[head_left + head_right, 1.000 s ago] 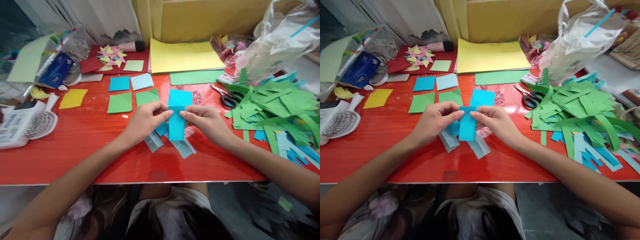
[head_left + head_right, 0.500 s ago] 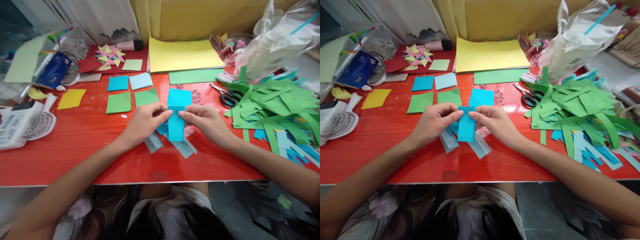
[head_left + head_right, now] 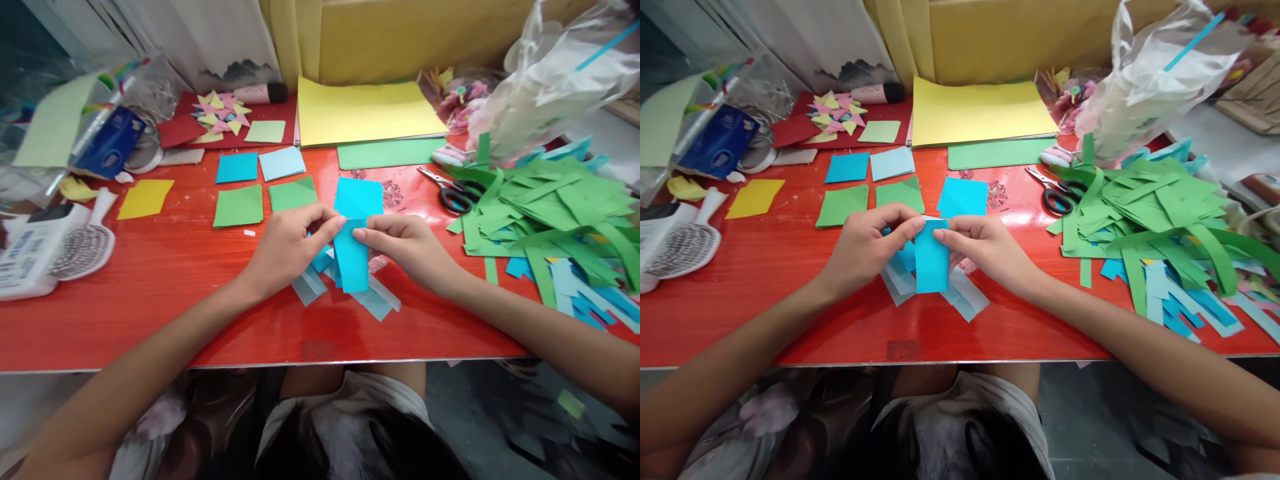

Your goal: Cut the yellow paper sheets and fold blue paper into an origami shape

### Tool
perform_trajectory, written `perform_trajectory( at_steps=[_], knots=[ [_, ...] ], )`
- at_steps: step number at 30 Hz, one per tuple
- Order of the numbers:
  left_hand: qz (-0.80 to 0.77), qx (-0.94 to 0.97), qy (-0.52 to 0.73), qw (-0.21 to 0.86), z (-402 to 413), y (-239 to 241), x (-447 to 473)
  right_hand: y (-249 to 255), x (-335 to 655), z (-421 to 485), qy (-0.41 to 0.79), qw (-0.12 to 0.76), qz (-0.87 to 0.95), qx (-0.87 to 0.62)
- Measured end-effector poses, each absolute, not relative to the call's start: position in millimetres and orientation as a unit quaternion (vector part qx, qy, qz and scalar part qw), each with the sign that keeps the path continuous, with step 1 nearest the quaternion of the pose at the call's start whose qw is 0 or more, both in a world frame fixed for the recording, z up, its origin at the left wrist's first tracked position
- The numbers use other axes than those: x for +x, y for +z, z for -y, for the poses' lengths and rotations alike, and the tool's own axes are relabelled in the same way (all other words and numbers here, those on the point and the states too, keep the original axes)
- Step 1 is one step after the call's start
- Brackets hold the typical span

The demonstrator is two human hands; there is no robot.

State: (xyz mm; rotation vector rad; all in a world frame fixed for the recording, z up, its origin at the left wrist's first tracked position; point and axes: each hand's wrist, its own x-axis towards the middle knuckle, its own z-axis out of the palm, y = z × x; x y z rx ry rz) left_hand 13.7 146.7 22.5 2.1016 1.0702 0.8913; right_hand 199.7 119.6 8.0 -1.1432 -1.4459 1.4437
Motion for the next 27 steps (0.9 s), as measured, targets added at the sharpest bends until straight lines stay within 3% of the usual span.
perform_trajectory(
  at_steps=[12,20,27],
  knots=[
    [-0.401,0.795,0.301,0.342,-147.4,23.1,14.6,12.0,197.8,-119.3,0.553,0.422,0.553,-0.459],
    [-0.429,0.769,0.328,0.342,-145.5,21.6,13.9,8.2,197.9,-119.6,0.598,0.341,0.565,-0.455],
    [-0.434,0.765,0.311,0.361,-146.2,21.4,14.6,8.2,197.5,-117.8,0.604,0.345,0.56,-0.45]
  ],
)
